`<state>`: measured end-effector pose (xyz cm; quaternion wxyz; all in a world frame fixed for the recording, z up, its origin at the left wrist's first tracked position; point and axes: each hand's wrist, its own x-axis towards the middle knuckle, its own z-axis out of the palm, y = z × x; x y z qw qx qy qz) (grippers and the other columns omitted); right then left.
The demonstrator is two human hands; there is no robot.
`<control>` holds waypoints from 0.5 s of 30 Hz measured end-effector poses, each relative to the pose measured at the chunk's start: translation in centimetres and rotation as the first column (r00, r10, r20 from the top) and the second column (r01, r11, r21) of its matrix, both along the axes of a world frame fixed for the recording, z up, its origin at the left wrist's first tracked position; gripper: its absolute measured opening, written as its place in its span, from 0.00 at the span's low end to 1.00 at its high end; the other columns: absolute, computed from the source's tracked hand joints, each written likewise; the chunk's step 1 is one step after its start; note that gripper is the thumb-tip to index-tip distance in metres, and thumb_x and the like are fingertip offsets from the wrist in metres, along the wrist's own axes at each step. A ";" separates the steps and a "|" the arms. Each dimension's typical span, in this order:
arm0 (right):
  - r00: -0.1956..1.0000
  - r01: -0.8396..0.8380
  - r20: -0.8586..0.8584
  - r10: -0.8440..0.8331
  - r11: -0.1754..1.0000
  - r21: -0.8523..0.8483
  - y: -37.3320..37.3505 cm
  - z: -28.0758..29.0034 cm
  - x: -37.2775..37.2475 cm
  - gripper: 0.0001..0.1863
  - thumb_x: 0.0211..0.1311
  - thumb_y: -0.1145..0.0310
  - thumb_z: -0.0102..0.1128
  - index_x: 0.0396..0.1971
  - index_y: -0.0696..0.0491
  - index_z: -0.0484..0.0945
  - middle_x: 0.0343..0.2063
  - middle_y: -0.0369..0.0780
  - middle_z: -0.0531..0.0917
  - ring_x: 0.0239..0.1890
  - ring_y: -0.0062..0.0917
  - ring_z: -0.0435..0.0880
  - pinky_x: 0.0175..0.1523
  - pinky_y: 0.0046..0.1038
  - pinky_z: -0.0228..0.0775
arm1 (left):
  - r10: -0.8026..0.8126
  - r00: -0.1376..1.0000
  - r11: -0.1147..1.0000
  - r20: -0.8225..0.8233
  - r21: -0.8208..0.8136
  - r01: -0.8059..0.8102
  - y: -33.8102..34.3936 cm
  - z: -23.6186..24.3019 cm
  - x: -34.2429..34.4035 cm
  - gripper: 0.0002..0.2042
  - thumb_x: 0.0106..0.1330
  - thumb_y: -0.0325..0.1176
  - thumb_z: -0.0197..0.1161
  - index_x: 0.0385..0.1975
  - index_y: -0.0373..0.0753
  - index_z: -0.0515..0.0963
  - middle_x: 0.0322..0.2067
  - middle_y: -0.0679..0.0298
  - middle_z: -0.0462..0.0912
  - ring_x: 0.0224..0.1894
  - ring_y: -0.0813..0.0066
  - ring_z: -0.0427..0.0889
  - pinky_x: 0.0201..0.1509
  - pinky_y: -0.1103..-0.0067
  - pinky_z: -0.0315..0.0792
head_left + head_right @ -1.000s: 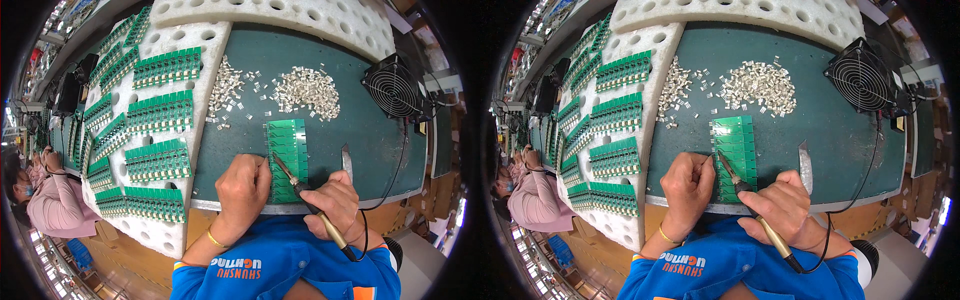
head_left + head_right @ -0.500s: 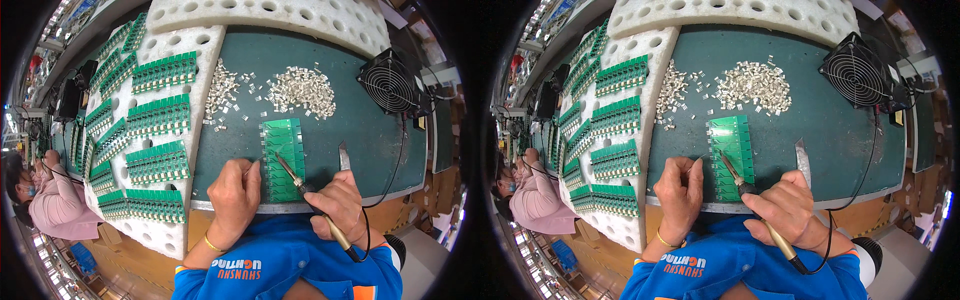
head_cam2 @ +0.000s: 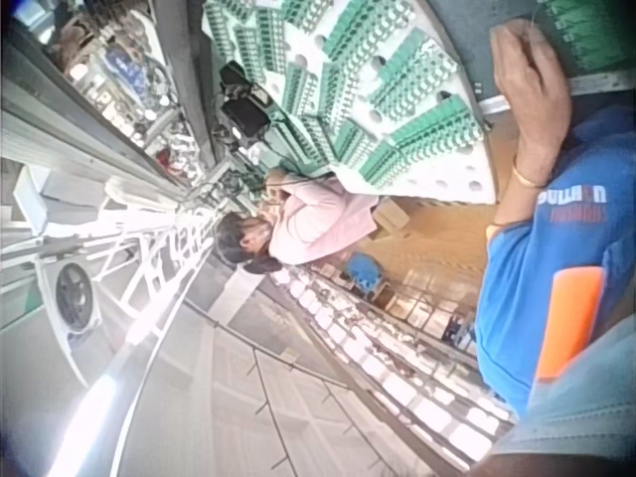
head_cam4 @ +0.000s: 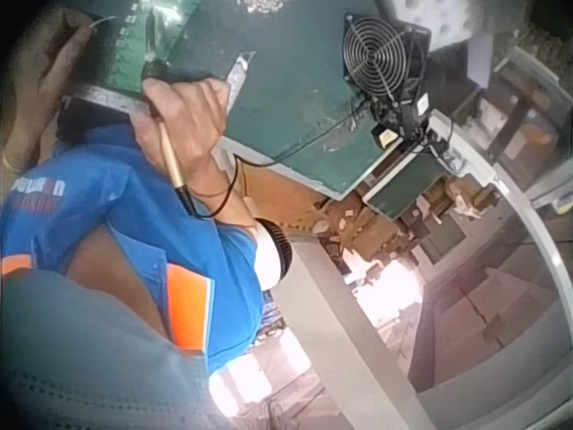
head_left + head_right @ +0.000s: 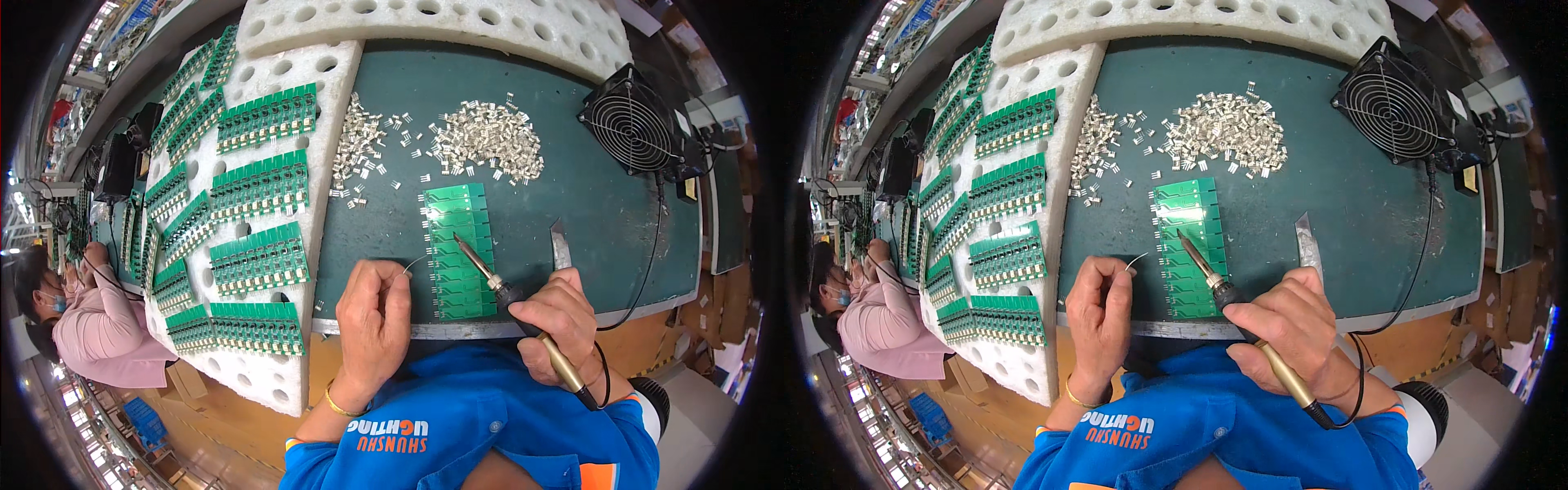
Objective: The person solders electronic components onto a circuit board strip using a soldering iron and solder wire.
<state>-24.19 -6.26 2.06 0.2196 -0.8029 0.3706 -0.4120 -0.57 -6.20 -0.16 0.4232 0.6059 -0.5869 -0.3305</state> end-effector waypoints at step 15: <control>0.999 -0.030 -0.025 0.031 0.999 0.040 0.0 0.1 0.7 0.15 0.59 0.62 0.69 0.39 0.57 0.82 0.22 0.38 0.82 0.20 0.29 0.76 0.34 0.32 0.62 | 0.061 0.952 0.979 0.301 -0.204 0.002 -0.2 -0.4 -0.9 0.04 0.56 0.21 0.71 0.28 0.36 0.83 0.19 0.61 0.77 0.19 0.72 0.76 0.23 0.76 0.68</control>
